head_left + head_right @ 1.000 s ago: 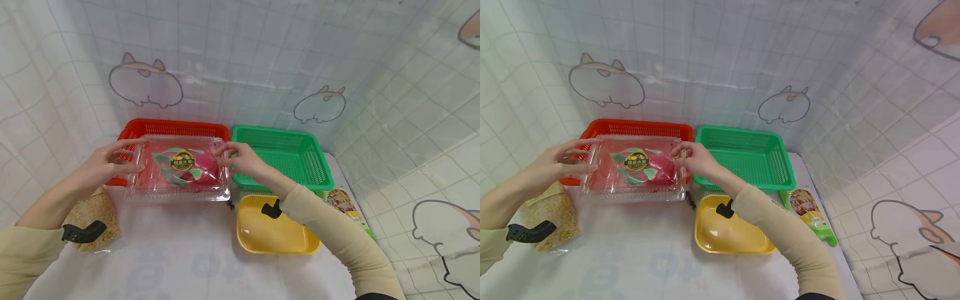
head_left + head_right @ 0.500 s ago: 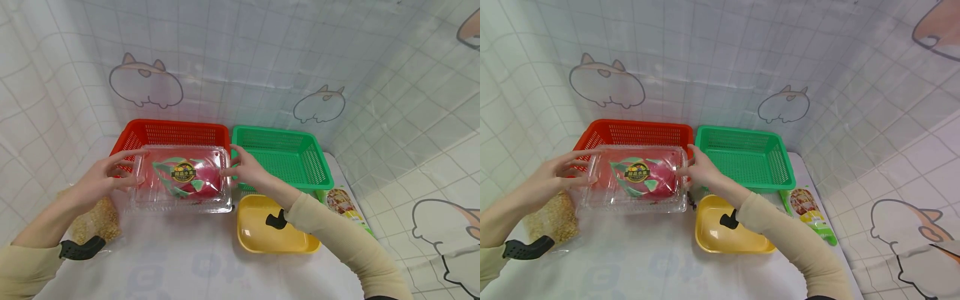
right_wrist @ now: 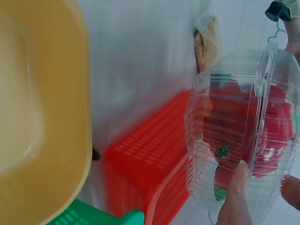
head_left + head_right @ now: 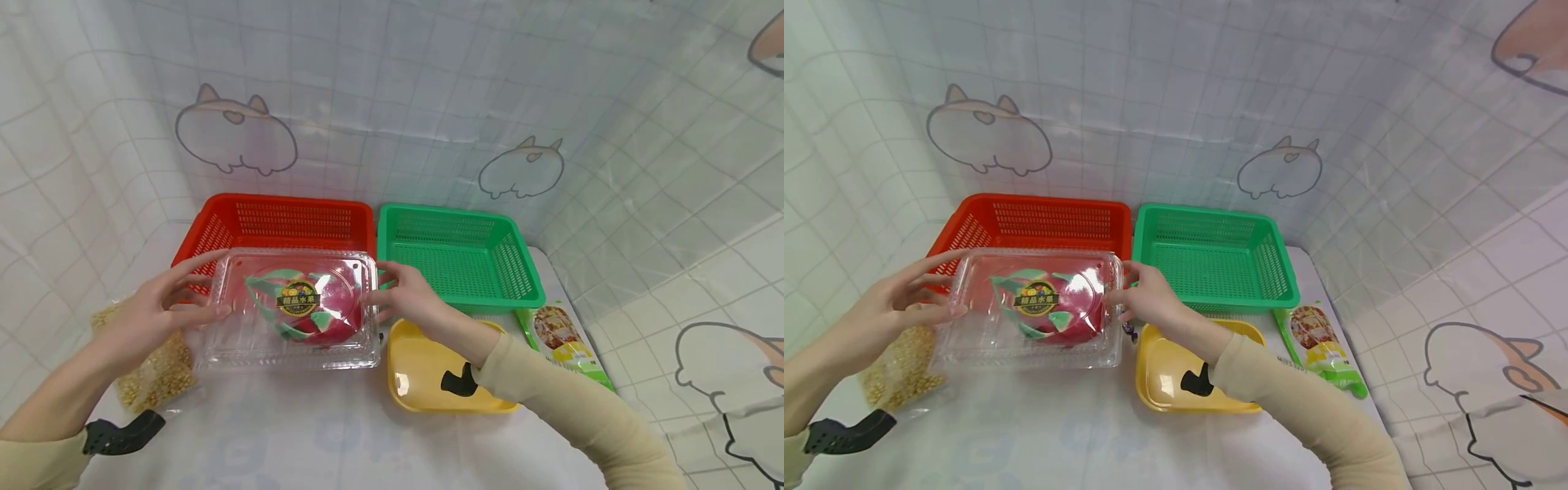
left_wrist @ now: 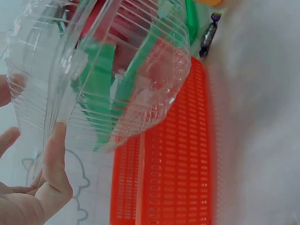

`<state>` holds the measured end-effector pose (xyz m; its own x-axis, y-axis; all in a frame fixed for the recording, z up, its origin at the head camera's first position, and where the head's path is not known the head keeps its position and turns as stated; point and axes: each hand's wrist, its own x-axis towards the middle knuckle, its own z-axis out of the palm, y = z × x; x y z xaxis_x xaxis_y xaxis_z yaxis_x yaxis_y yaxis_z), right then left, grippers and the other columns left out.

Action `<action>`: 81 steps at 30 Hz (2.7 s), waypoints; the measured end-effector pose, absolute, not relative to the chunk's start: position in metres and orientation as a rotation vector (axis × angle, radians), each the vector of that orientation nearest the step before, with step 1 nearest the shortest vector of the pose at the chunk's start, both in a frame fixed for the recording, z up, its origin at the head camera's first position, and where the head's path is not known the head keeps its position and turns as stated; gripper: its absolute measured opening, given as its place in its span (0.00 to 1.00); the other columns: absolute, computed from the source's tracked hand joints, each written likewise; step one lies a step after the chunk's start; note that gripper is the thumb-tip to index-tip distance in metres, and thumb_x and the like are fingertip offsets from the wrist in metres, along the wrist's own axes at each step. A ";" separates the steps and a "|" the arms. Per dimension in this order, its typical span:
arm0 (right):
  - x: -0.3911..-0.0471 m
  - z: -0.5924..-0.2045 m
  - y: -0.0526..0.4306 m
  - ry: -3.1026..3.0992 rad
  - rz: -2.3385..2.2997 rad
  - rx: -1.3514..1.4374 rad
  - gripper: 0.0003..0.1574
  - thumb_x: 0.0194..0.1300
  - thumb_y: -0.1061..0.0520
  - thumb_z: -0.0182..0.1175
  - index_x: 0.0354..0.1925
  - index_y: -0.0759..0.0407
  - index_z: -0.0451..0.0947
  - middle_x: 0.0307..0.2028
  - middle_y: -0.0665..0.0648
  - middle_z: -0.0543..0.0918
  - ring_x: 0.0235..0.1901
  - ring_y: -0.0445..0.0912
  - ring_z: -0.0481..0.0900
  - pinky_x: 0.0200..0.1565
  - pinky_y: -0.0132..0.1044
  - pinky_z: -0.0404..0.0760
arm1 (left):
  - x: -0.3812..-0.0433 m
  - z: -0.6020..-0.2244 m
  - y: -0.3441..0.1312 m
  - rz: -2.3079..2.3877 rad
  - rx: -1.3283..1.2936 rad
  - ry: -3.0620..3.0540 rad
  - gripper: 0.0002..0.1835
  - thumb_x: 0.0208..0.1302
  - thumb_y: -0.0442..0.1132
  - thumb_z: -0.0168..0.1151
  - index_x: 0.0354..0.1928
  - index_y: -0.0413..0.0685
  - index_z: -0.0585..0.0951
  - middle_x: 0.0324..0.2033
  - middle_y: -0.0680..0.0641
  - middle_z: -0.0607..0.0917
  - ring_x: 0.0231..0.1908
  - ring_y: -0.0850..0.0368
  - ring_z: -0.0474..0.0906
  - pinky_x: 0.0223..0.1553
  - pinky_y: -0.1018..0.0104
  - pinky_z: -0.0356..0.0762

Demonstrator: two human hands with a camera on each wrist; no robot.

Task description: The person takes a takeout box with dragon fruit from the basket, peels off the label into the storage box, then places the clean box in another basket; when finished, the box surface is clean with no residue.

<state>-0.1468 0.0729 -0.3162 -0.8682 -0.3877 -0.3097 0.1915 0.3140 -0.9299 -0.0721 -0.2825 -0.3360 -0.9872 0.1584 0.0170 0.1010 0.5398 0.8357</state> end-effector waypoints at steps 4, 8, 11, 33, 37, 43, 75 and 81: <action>-0.138 -0.317 0.074 2.099 -1.593 -0.168 0.49 0.62 0.61 0.68 0.75 0.58 0.57 0.52 0.61 0.73 0.25 0.47 0.80 0.38 0.38 0.86 | -0.064 -0.338 -0.283 1.462 0.207 2.722 0.42 0.67 0.40 0.65 0.78 0.69 0.56 0.59 0.48 0.70 0.40 0.63 0.79 0.33 0.64 0.81; -0.131 -0.318 0.076 2.106 -1.597 -0.180 0.49 0.61 0.59 0.69 0.75 0.58 0.58 0.51 0.60 0.73 0.32 0.47 0.79 0.38 0.37 0.86 | -0.057 -0.341 -0.284 1.433 0.191 2.779 0.44 0.65 0.39 0.66 0.78 0.65 0.55 0.56 0.50 0.74 0.40 0.66 0.78 0.33 0.68 0.81; -0.126 -0.320 0.076 2.096 -1.610 -0.192 0.49 0.61 0.60 0.70 0.75 0.59 0.58 0.49 0.60 0.73 0.36 0.47 0.78 0.36 0.37 0.86 | -0.052 -0.343 -0.285 1.407 0.189 2.827 0.44 0.63 0.38 0.68 0.78 0.57 0.57 0.50 0.58 0.77 0.39 0.67 0.78 0.34 0.72 0.79; -0.109 -0.360 0.074 1.950 -1.476 -0.269 0.49 0.59 0.64 0.67 0.73 0.64 0.56 0.42 0.62 0.77 0.36 0.49 0.81 0.34 0.43 0.87 | -0.023 -0.386 -0.286 1.532 0.073 2.654 0.40 0.62 0.36 0.66 0.76 0.55 0.63 0.44 0.55 0.72 0.35 0.60 0.77 0.30 0.66 0.82; -0.113 -0.370 0.074 1.935 -1.415 -0.290 0.52 0.59 0.64 0.66 0.75 0.65 0.51 0.42 0.63 0.77 0.32 0.49 0.82 0.34 0.44 0.86 | -0.028 -0.399 -0.287 1.558 0.021 2.518 0.41 0.64 0.39 0.64 0.77 0.50 0.59 0.45 0.49 0.71 0.33 0.57 0.79 0.31 0.62 0.83; -0.119 -0.390 0.071 2.008 -1.295 -0.296 0.57 0.60 0.62 0.67 0.77 0.66 0.45 0.37 0.61 0.77 0.27 0.48 0.79 0.38 0.44 0.85 | -0.034 -0.412 -0.280 1.513 -0.017 2.424 0.42 0.64 0.39 0.63 0.76 0.41 0.55 0.46 0.39 0.72 0.32 0.57 0.79 0.30 0.59 0.84; -0.118 -0.399 0.057 2.306 -0.982 -0.518 0.55 0.63 0.46 0.66 0.76 0.58 0.47 0.67 0.67 0.63 0.68 0.59 0.59 0.65 0.59 0.69 | -0.052 -0.425 -0.260 1.068 0.086 2.760 0.55 0.55 0.56 0.73 0.78 0.47 0.53 0.42 0.43 0.75 0.39 0.50 0.70 0.28 0.65 0.74; -0.114 -0.395 0.054 2.381 -0.951 -0.525 0.58 0.62 0.47 0.66 0.78 0.60 0.44 0.71 0.68 0.57 0.70 0.60 0.59 0.67 0.59 0.67 | -0.050 -0.428 -0.261 1.055 0.099 2.778 0.54 0.56 0.56 0.73 0.78 0.47 0.54 0.42 0.42 0.75 0.39 0.50 0.70 0.29 0.64 0.74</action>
<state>-0.1138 0.0541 -0.3953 -0.7905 -0.5224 -0.3197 -0.1584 0.6786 -0.7172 -0.0504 -0.2606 -0.4276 -0.9837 0.1210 -0.1329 0.0023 0.7477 0.6640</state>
